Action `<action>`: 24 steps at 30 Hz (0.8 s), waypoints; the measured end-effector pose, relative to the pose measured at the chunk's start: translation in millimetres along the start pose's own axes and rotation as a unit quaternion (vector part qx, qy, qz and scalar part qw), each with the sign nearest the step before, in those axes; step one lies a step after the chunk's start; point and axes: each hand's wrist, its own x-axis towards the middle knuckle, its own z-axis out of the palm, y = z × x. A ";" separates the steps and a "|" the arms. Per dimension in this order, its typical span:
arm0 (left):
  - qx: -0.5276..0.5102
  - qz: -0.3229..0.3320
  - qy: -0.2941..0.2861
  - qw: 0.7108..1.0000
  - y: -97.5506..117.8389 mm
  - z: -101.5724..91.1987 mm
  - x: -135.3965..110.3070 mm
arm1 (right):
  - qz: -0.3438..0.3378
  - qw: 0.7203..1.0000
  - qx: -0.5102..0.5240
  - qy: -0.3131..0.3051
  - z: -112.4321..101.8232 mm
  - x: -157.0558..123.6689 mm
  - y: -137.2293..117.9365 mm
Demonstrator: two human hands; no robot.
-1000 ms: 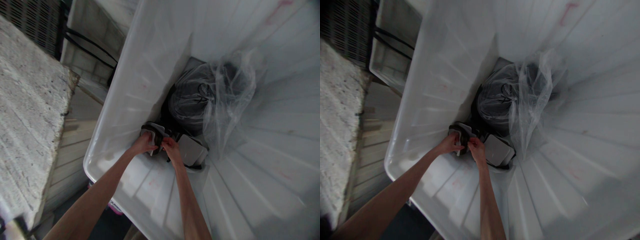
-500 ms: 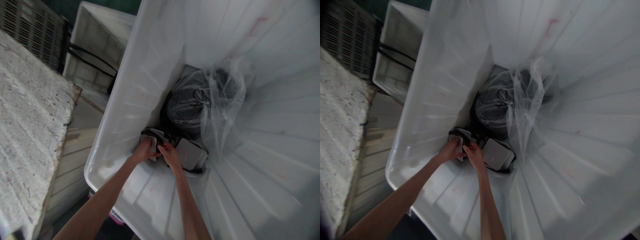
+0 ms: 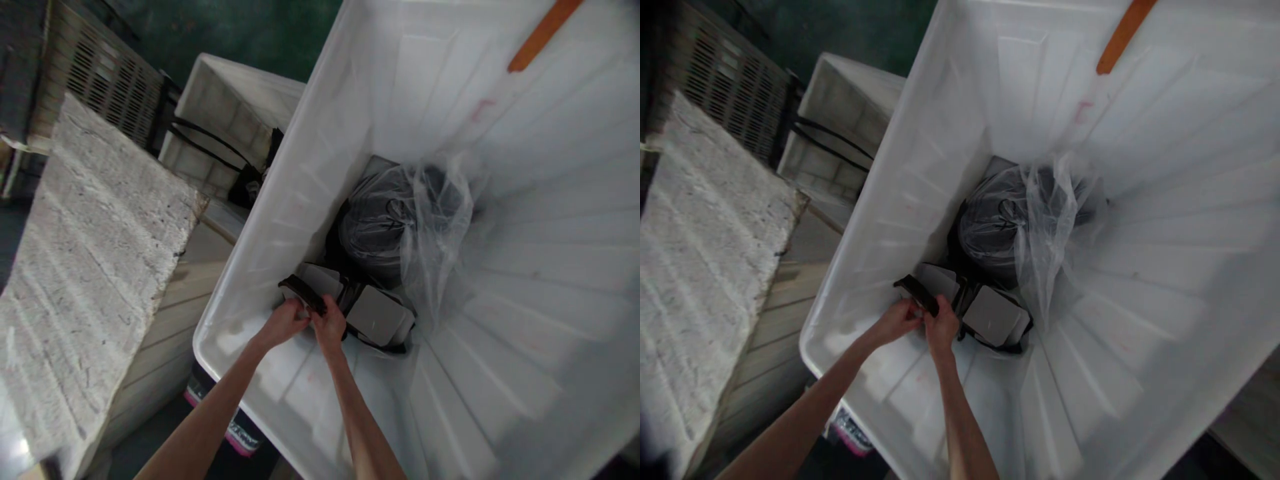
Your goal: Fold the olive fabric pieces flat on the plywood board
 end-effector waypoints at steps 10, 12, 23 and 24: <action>-0.146 -0.099 0.170 0.969 -6.0 -5.0 -59.7 | -0.089 0.983 0.156 -0.029 -15.3 -35.3 -18.4; -0.142 -0.095 0.230 0.958 -0.3 -12.8 -69.5 | -0.105 0.978 0.174 -0.038 -27.4 -43.2 -24.8; -0.229 0.109 0.217 0.942 28.0 -65.9 -113.1 | -0.093 0.967 0.228 -0.065 -102.1 -84.0 -50.9; -0.249 0.126 0.190 0.941 31.5 -70.8 -120.0 | -0.077 0.967 0.234 -0.064 -108.4 -88.8 -53.7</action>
